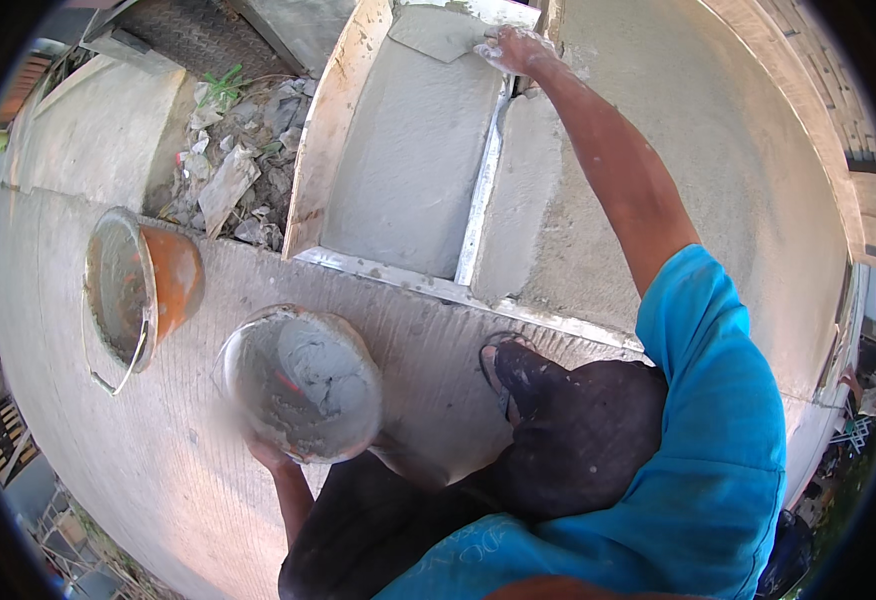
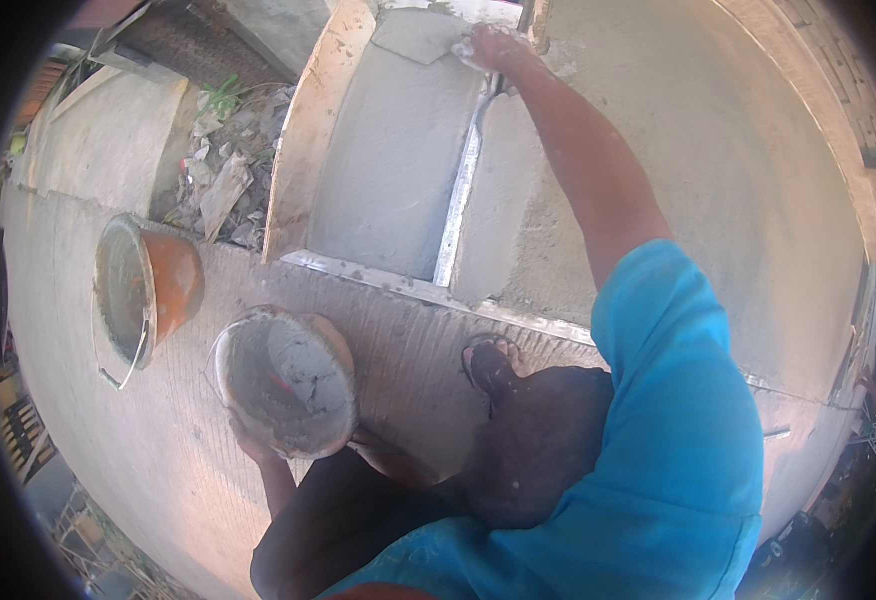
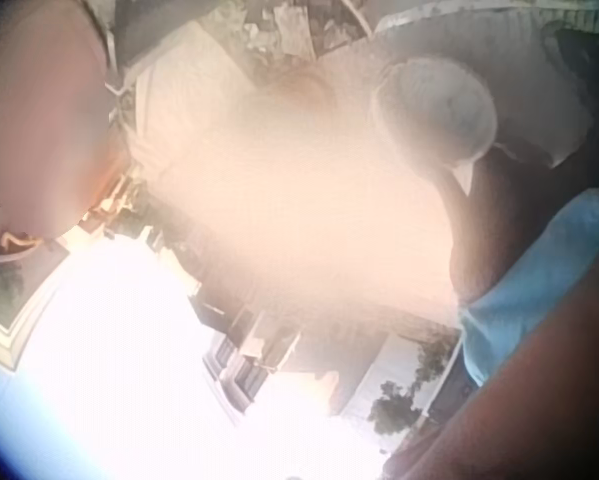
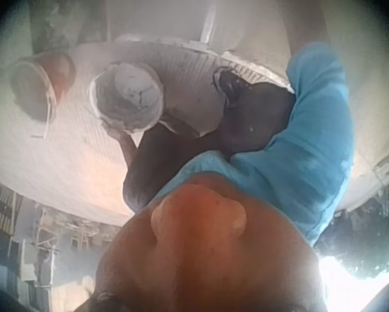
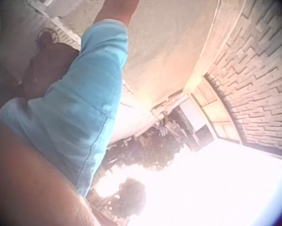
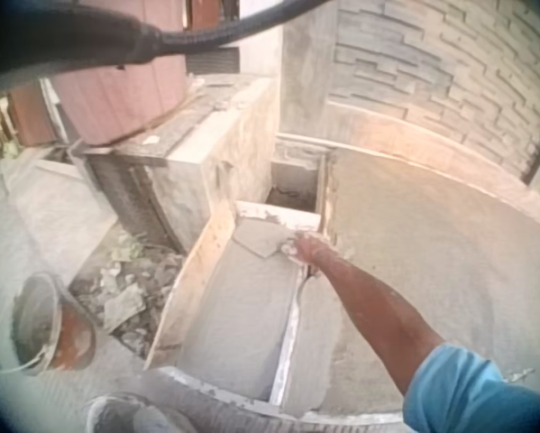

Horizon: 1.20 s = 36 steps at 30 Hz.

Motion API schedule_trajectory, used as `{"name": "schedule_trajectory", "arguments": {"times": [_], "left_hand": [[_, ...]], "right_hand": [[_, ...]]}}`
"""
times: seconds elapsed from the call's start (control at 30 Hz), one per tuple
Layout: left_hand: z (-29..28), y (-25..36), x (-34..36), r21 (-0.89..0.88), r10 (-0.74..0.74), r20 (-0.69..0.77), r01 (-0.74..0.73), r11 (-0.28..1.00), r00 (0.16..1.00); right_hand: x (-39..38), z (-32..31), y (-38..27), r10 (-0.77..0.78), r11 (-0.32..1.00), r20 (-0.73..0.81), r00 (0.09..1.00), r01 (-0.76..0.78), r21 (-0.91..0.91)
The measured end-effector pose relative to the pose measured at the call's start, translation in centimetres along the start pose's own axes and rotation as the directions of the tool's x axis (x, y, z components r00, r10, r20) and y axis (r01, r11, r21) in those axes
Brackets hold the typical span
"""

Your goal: The person scoops cement from a bucket with a trowel and spreads it onto a concrete surface, smoothing it with the trowel. The person repeatedly scoops and applies cement to fill and level the area.

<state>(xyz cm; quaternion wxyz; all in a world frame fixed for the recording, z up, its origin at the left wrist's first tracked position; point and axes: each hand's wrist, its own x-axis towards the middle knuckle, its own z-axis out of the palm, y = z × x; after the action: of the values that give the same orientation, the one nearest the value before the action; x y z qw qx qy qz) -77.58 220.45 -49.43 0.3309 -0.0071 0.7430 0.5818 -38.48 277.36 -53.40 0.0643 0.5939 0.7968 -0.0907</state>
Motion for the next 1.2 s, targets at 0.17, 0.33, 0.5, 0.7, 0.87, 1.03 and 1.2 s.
{"name": "schedule_trajectory", "arguments": {"times": [0.17,0.33,0.5,0.7,0.87,1.03,1.2], "left_hand": [[0.6,-0.1,0.3,0.025,0.001,-0.046,0.0,1.0,0.999],[1.4,0.6,-0.5,-0.018,-0.015,-0.018,0.015,1.0,1.0],[-1.5,-1.4,1.5,-0.006,0.043,0.033,-0.043,0.999,0.999],[-2.1,-2.0,2.6,0.061,0.035,0.073,-0.039,0.997,0.997],[-2.1,-1.4,1.9,-0.013,0.03,0.114,-0.029,0.999,0.993],[-2.0,-1.1,0.9,-0.175,0.035,0.383,0.036,0.984,0.923],[-2.1,-2.6,2.8,-0.16,0.038,0.51,0.051,0.986,0.859]], "right_hand": [[-3.0,1.7,-0.4,-0.063,0.994,0.005,0.998,0.062,0.094],[-9.7,3.3,-4.9,-0.079,0.992,0.125,0.989,0.065,0.111],[-15.3,2.4,-7.4,-0.286,0.958,0.217,0.933,0.283,0.048],[-11.8,2.5,-2.3,-0.034,0.999,0.079,0.996,0.032,0.025],[-10.3,0.0,-0.8,0.126,0.979,-0.048,0.991,-0.116,0.168],[-13.5,-1.3,-3.0,0.02,0.978,-0.726,0.687,0.137,0.157],[-11.8,2.3,-2.1,-0.017,0.957,-0.451,0.892,0.145,0.25]]}}
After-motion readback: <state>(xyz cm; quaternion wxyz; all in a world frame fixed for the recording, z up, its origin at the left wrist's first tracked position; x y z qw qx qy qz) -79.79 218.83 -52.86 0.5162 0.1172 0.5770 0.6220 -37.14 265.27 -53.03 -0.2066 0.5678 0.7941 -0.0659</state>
